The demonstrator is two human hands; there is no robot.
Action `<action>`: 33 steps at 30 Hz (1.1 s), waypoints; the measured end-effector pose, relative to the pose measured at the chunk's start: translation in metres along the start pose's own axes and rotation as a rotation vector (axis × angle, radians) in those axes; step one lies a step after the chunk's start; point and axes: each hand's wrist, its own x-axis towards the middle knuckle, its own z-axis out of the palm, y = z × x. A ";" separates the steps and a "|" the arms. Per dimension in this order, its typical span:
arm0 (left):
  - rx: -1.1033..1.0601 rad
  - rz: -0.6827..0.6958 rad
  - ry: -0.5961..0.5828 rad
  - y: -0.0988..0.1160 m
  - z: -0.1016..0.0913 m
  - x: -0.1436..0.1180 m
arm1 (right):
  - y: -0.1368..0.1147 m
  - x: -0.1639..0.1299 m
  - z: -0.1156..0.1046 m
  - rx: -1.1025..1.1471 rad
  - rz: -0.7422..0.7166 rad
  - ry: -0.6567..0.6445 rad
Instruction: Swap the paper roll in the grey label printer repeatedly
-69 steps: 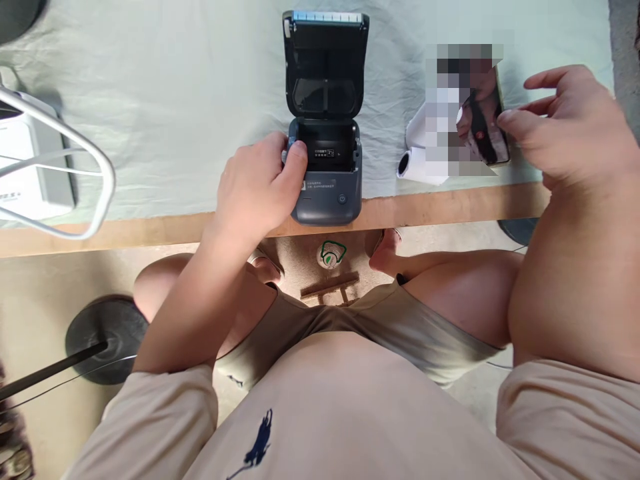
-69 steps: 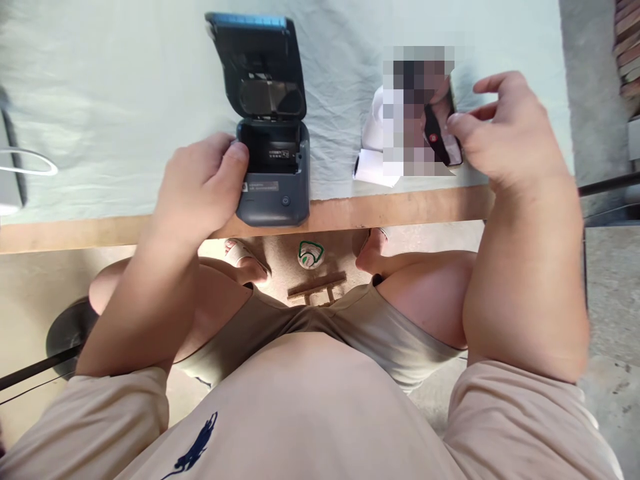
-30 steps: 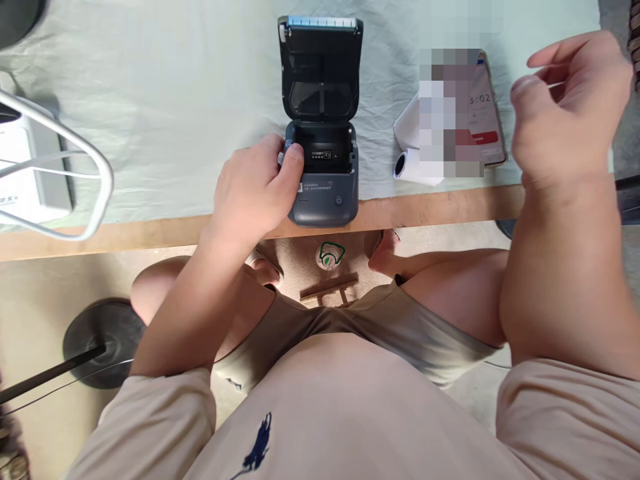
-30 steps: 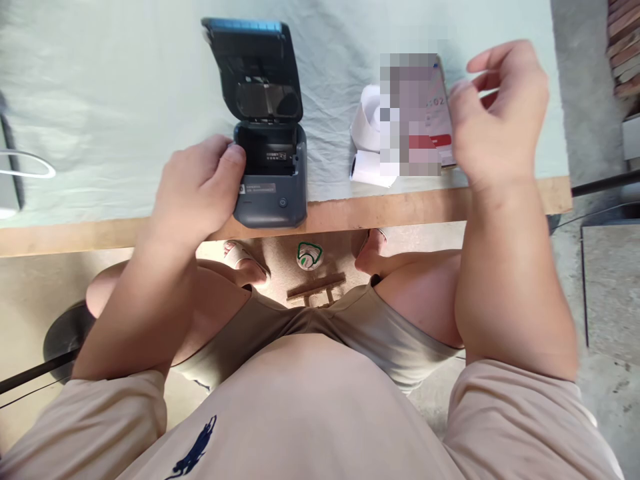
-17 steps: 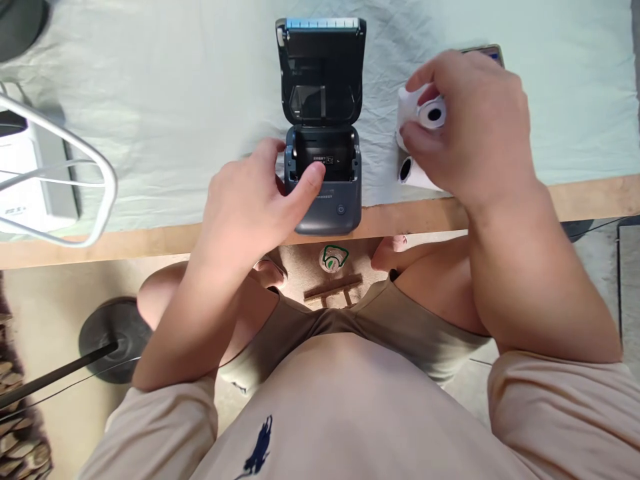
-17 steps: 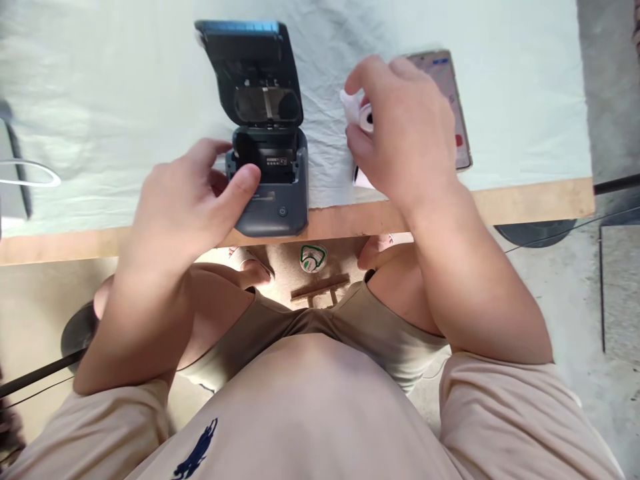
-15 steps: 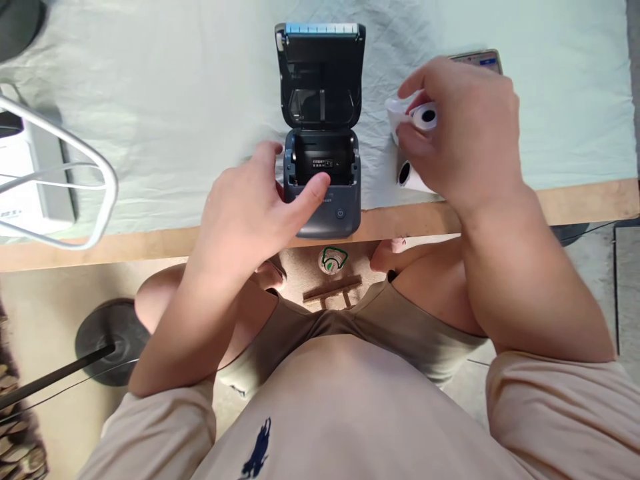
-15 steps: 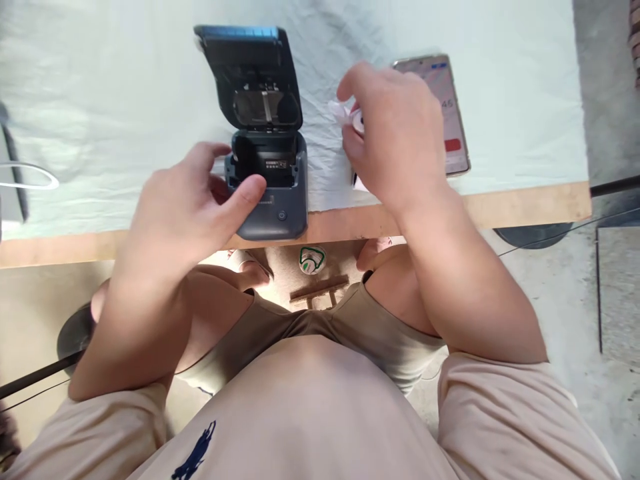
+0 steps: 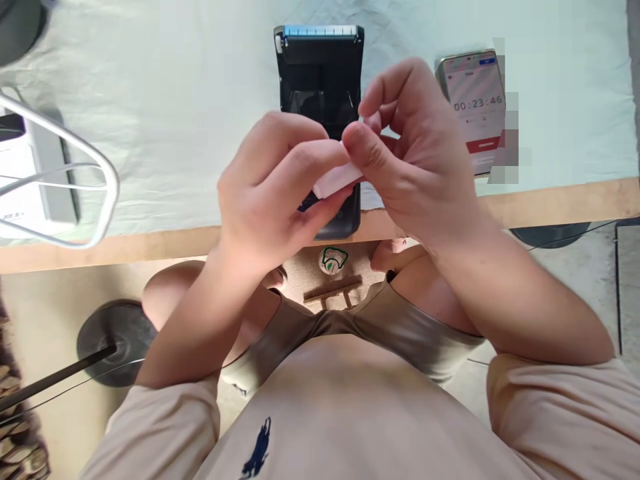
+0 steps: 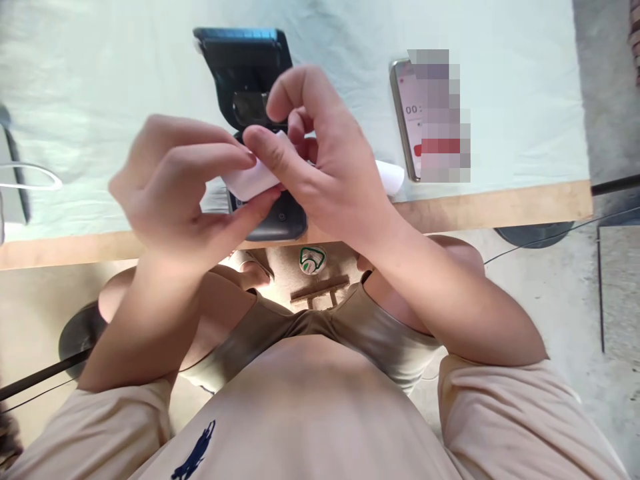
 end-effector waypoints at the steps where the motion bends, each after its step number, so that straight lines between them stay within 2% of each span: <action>1: -0.023 -0.007 0.015 0.001 0.000 0.000 | 0.002 -0.001 0.000 0.014 -0.004 -0.007; 7: -0.477 -0.065 0.280 -0.006 0.016 0.000 | -0.015 -0.008 -0.007 -0.134 -0.038 -0.008; 9: -0.572 -0.121 0.238 -0.011 0.024 0.002 | -0.016 -0.010 -0.007 -0.108 -0.012 -0.064; 11: -0.727 -0.119 0.230 -0.013 0.029 0.002 | -0.011 -0.010 -0.003 -0.025 -0.025 -0.085; 14: -0.891 -0.052 0.267 -0.010 0.030 0.001 | -0.002 -0.007 0.008 0.001 -0.050 -0.022; 18: -0.785 -0.088 0.160 -0.007 0.028 -0.002 | -0.001 0.000 0.018 -0.146 -0.007 0.045; 20: -0.739 -0.037 0.186 -0.012 0.029 -0.001 | -0.003 0.003 0.015 -0.116 -0.083 0.083; 22: -0.666 0.020 0.271 -0.019 0.031 0.001 | -0.006 0.006 0.007 -0.036 -0.204 0.136; 24: -0.552 0.008 0.315 -0.026 0.031 0.004 | -0.007 0.007 -0.002 -0.067 -0.288 0.155; 26: -0.453 -0.066 0.263 -0.032 0.028 0.008 | -0.007 0.006 -0.009 -0.212 -0.333 0.107; 28: -0.407 -0.127 0.232 -0.037 0.025 0.013 | -0.007 0.003 -0.010 -0.410 -0.315 0.020; 31: -0.406 -0.160 0.228 -0.039 0.021 0.017 | -0.008 0.002 -0.003 -0.692 -0.170 -0.113; 33: -0.416 -0.169 0.222 -0.038 0.020 0.018 | -0.010 0.005 0.003 -0.804 -0.095 -0.179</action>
